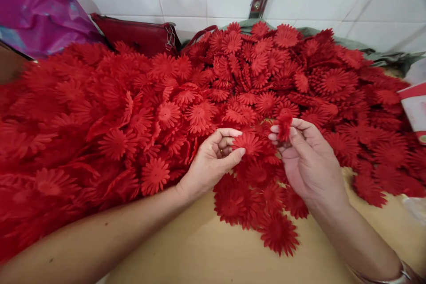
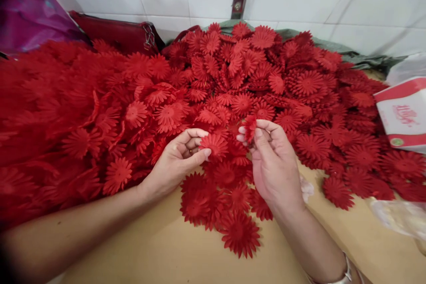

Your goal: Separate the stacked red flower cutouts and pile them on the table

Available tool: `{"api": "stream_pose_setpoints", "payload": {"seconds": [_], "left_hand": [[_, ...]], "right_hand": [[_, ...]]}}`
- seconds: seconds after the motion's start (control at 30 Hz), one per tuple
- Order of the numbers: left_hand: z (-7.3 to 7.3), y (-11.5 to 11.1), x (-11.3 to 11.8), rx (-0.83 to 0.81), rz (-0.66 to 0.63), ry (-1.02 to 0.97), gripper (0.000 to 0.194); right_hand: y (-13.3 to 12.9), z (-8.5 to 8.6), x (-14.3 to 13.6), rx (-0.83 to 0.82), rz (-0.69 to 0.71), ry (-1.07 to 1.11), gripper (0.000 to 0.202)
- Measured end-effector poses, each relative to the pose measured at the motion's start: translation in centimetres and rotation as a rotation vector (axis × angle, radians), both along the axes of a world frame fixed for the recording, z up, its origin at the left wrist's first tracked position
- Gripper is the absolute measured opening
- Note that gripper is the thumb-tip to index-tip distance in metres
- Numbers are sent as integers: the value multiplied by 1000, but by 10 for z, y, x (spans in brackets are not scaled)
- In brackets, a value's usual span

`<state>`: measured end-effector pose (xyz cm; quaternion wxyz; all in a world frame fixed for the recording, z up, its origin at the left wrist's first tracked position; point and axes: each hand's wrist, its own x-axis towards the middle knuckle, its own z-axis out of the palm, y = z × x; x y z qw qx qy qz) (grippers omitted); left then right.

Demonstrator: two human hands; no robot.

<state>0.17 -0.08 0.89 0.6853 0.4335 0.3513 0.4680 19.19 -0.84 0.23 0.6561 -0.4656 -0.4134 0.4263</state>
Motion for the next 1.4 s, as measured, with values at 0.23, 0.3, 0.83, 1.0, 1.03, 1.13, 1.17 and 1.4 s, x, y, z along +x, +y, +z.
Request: {"api": "stream_pose_setpoints", "payload": {"seconds": [0.23,0.3,0.83,1.0,1.03,1.13,1.17,1.4], "left_hand": [[-3,2,-2,9,43,-3,32],[-3,2,-2,5,55,-16,31],[1,-1,-1,40,25,-40,31],[1,-1,-1,45,-10,-70,31],[1,-1,-1,49,-17,-73,31],[2,-1,0,61,-17,-71,30],[2,-1,0,65,-10,-68,30],[1,-1,0,90,9,-70,30]], "right_hand": [[6,-4,18,-80,204,88,45],[6,3,17,-118,211,126,54],[-18,21,-13,-37,223,-498,19],[-23,22,-16,1,280,-655,5],[-22,20,-15,4,268,-652,3],[-17,14,-8,-13,184,-543,7],[-15,12,-6,-15,135,-500,9],[-17,20,-8,-56,238,-565,11]]}}
